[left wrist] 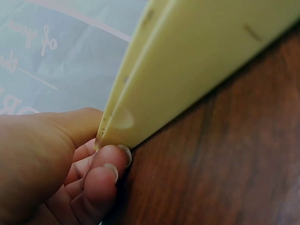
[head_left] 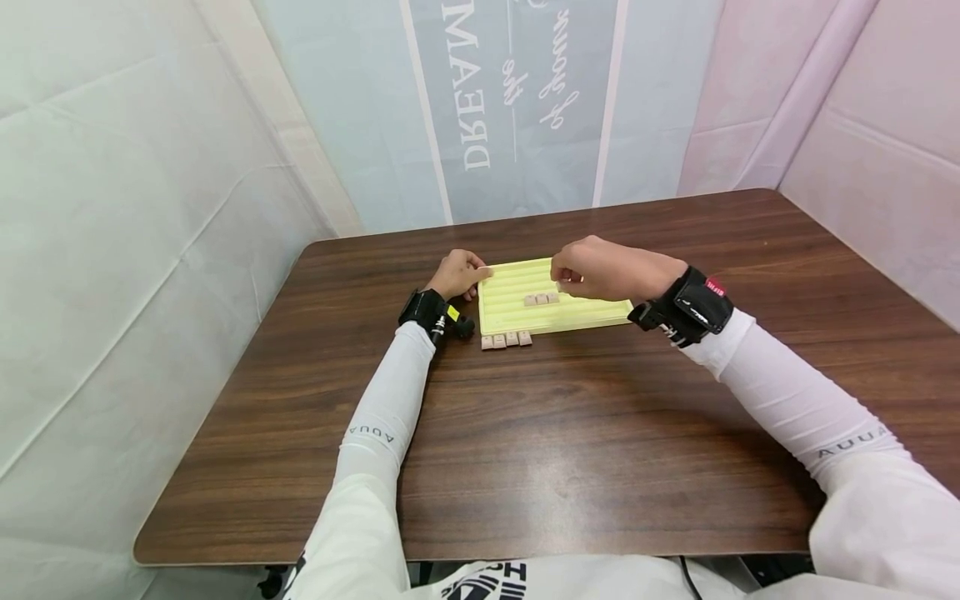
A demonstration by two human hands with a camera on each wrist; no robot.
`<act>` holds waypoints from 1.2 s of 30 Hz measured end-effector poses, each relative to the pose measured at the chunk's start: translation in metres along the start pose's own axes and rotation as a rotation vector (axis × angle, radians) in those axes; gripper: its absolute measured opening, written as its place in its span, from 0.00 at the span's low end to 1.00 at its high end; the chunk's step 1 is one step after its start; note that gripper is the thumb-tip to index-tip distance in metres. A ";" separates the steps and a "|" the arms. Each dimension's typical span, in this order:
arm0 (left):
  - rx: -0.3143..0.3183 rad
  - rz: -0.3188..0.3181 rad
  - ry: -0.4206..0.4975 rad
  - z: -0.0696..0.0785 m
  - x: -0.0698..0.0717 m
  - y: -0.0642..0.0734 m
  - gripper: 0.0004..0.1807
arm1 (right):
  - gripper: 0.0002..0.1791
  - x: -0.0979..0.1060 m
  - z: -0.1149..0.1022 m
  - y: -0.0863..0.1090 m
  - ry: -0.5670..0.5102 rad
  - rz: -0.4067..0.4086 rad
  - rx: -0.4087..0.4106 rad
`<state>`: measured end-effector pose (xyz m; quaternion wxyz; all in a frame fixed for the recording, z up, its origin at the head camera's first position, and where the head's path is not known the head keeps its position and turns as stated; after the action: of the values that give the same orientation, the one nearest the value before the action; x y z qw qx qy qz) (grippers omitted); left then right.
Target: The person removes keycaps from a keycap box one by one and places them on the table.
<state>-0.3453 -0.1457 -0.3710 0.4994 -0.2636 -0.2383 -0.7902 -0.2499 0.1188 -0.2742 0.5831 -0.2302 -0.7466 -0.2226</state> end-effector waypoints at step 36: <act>0.001 0.008 -0.012 -0.002 0.000 -0.003 0.16 | 0.06 -0.037 -0.007 -0.026 -0.024 -0.128 0.094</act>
<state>-0.3481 -0.1458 -0.3731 0.5012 -0.2692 -0.2406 -0.7864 -0.2524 0.0912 -0.3103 0.5690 -0.1569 -0.7763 -0.2215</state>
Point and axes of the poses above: each hand's wrist, its own y-axis away from the middle knuckle, its own x-axis out of the back of the hand, z = x × y, the point moved 1 cm from there along -y, towards the middle knuckle, and after that the axes turned 11 degrees about -z, right-handed, at the moved point
